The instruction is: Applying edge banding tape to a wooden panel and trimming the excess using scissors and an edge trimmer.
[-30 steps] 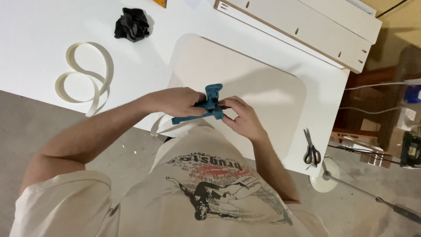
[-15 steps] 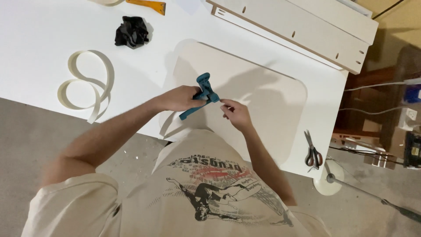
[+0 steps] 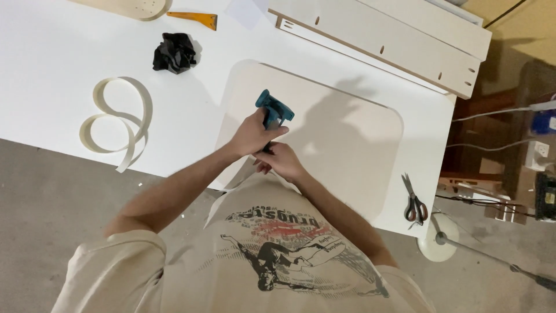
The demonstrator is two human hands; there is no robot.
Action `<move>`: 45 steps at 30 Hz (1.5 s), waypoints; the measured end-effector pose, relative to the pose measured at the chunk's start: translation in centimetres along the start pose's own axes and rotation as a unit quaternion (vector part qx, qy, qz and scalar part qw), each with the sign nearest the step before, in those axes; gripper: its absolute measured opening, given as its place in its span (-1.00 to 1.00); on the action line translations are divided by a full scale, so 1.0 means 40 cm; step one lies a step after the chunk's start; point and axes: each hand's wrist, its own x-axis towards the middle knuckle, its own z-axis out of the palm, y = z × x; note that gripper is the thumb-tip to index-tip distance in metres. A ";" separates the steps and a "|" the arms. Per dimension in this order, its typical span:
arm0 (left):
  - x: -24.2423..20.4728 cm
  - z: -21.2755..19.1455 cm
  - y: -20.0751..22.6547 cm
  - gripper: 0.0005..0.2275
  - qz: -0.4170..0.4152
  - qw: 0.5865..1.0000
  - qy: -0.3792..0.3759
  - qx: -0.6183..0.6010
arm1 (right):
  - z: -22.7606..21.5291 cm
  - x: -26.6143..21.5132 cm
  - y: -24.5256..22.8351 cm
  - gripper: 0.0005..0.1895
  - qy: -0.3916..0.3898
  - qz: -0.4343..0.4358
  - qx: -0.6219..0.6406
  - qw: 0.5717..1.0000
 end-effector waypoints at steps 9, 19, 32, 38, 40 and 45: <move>0.140 -0.139 -0.308 -0.63 0.006 0.968 0.156 0.197 | 0.000 -0.040 0.021 -0.79 0.086 -0.062 -0.062 0.992; 0.136 -0.254 -0.660 -0.53 -0.146 0.888 0.158 0.407 | 0.016 -0.079 0.058 -0.82 0.072 -0.118 0.081 0.987; -0.102 -0.074 -0.049 -0.56 -0.043 0.993 0.098 -0.051 | 0.022 -0.042 0.137 -0.84 0.094 -0.196 0.026 0.976; -0.172 -0.079 0.148 -0.79 0.028 0.976 -0.075 -0.201 | 0.033 -0.072 0.091 -0.85 0.073 -0.268 0.009 0.961; -0.128 -0.091 0.111 -0.80 0.057 0.978 -0.111 -0.165 | 0.041 -0.109 0.024 -0.90 0.050 -0.303 -0.024 0.951; -0.188 -0.204 0.232 -0.81 0.040 0.978 -0.165 -0.120 | -0.001 -0.152 -0.043 -0.90 0.133 -0.299 0.028 0.945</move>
